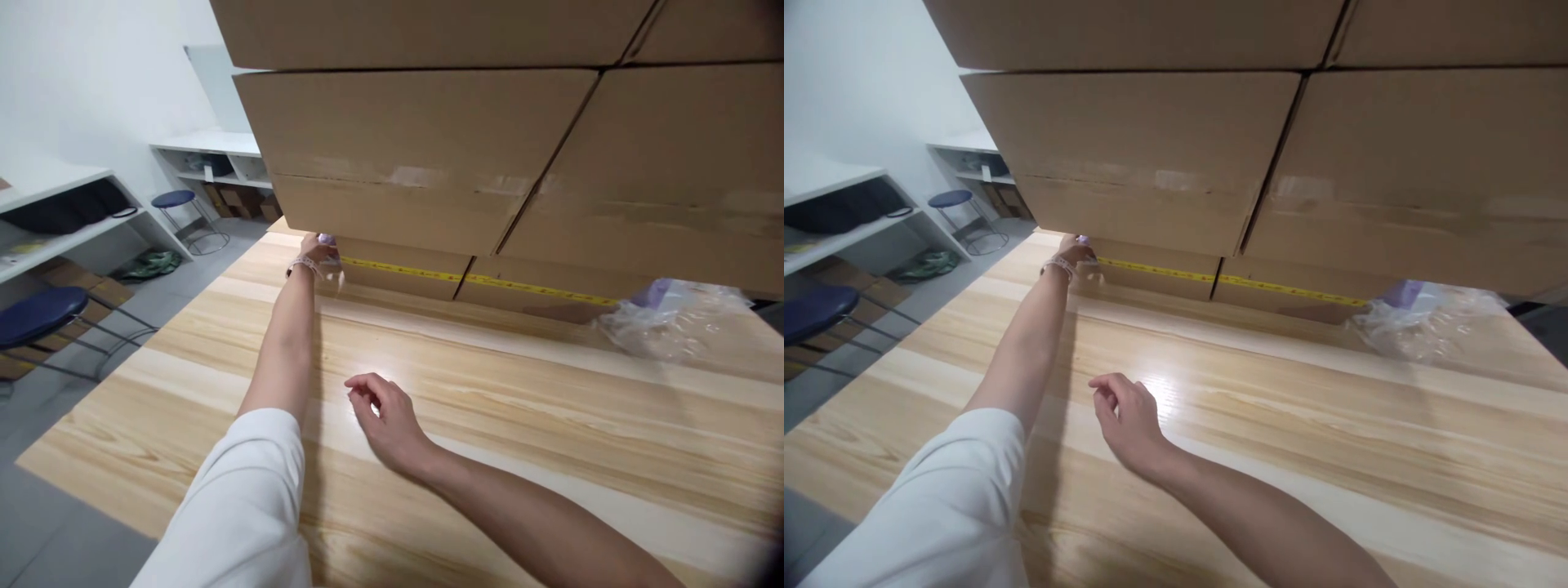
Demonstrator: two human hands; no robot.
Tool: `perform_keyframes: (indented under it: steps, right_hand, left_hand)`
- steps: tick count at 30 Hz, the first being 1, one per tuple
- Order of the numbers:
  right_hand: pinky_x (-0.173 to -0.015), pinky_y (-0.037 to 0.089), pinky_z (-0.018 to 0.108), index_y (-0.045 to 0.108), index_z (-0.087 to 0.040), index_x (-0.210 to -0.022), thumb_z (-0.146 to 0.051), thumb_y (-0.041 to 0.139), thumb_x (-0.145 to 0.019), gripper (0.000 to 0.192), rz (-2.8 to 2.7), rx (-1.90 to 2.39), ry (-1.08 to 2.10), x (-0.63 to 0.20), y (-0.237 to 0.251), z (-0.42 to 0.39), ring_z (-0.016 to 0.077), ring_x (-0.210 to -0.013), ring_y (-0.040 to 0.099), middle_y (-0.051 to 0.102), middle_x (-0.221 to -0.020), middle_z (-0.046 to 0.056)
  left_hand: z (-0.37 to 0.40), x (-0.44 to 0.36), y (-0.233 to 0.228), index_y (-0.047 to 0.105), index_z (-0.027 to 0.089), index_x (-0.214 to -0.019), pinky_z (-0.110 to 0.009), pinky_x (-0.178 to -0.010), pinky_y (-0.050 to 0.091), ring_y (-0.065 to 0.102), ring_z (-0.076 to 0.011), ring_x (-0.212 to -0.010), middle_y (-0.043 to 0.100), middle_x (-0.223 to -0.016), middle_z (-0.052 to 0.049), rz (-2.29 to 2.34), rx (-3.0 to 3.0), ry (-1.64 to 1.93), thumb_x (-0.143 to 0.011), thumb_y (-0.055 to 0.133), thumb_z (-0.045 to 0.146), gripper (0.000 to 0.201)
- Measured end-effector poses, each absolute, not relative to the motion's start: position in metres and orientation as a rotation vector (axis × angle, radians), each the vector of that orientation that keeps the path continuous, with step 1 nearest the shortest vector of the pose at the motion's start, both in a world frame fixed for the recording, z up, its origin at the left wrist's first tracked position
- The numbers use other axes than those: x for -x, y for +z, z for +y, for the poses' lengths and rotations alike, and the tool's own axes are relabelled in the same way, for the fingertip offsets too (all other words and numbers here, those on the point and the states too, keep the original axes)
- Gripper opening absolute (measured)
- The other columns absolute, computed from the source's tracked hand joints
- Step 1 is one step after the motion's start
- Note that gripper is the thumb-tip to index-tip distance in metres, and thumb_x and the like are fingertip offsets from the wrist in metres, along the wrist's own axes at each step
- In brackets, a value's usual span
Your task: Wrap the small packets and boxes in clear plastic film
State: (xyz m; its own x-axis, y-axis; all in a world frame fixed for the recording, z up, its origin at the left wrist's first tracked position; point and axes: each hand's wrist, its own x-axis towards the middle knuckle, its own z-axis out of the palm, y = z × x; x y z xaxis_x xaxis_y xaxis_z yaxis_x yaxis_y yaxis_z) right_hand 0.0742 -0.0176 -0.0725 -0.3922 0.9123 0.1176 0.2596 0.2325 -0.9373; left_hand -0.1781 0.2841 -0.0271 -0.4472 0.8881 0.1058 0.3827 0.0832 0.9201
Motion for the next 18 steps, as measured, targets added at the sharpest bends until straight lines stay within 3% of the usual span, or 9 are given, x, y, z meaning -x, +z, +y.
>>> perform_keyframes:
  steps: [4, 12, 18]
  right_hand:
    - [-0.075, 0.041, 0.03, 0.071, -0.022, -0.105, -0.023, 0.054, -0.097, 0.018, -1.815, 1.084, 1.181, -0.075, -0.073, -0.017, 0.0138, -0.075, 0.061, 0.07, -0.083, -0.002]
    - [-0.077, 0.044, 0.032, 0.07, -0.023, -0.107, -0.026, 0.054, -0.097, 0.019, -1.812, 1.093, 1.197, -0.074, -0.074, -0.017, 0.015, -0.076, 0.061, 0.07, -0.085, -0.001]
    - [-0.076, 0.049, 0.031, 0.063, -0.022, -0.123, -0.034, 0.052, -0.097, 0.031, -1.503, 1.071, 1.277, -0.074, -0.079, -0.011, 0.0158, -0.083, 0.062, 0.07, -0.114, 0.006]
  left_hand:
    - [0.274, 0.185, -0.029, 0.064, 0.014, -0.074, -0.033, -0.078, 0.054, 0.065, -0.0214, -0.085, 0.067, -0.072, -0.002, 1.837, -1.17, 1.3, -0.052, 0.085, 0.009, 0.031]
    - [0.166, 0.233, -0.035, 0.068, 0.015, -0.086, -0.037, -0.069, 0.055, 0.063, -0.0185, -0.067, 0.068, -0.072, -0.004, 1.658, -1.054, 1.208, -0.054, 0.094, 0.029, 0.043]
    - [0.055, 0.255, -0.025, 0.071, 0.016, -0.074, -0.031, -0.054, 0.052, 0.064, -0.0203, -0.058, 0.069, -0.065, -0.006, 1.565, -1.079, 0.993, -0.047, 0.097, 0.029, 0.04]
